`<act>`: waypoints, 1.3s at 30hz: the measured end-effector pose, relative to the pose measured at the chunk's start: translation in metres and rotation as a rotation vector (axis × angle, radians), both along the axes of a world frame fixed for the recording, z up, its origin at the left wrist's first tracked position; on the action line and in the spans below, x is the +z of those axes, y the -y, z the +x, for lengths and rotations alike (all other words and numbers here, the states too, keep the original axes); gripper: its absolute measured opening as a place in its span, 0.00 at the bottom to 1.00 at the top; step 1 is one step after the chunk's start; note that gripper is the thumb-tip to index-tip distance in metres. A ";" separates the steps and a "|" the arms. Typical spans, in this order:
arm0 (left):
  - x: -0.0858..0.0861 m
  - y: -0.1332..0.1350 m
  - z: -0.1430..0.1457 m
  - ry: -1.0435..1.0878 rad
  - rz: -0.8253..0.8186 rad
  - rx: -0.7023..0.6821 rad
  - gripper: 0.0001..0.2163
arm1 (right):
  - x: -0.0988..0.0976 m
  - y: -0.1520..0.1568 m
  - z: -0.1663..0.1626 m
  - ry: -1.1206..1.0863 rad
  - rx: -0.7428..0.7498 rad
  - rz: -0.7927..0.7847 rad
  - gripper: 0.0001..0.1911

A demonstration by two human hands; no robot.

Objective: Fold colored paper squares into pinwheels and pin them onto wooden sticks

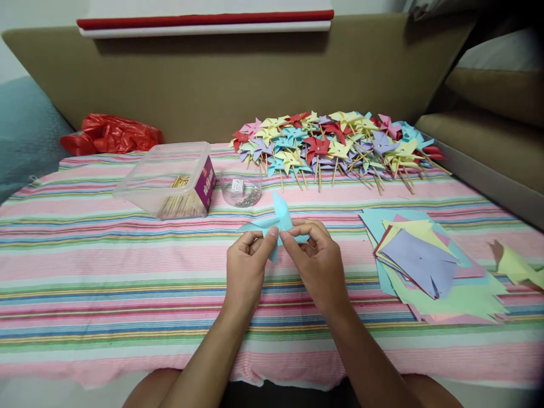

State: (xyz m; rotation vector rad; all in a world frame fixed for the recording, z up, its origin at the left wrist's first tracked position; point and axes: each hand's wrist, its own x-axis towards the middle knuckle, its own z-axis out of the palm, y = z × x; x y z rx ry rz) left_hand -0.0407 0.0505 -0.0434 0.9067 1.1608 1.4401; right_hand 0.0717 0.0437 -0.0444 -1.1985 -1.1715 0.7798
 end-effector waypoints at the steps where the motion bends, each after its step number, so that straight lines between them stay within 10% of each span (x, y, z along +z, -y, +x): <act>1: 0.001 -0.001 0.000 0.029 -0.008 -0.002 0.13 | 0.000 0.000 0.001 0.012 0.009 0.011 0.06; 11: 0.009 0.013 -0.012 0.192 -0.090 -0.001 0.13 | 0.007 0.007 0.013 0.326 0.129 0.238 0.01; 19: 0.035 -0.002 -0.064 0.495 0.023 0.212 0.11 | 0.044 0.004 0.034 0.388 -0.110 0.250 0.22; 26: 0.047 -0.008 -0.097 0.674 0.042 0.362 0.03 | 0.084 -0.109 -0.008 1.235 0.142 0.231 0.13; 32: 0.046 -0.006 -0.112 0.683 0.048 0.396 0.04 | 0.070 -0.206 -0.065 1.781 0.475 0.130 0.10; 39: 0.047 -0.008 -0.125 0.706 0.030 0.384 0.04 | 0.048 -0.235 -0.096 2.096 0.538 0.001 0.09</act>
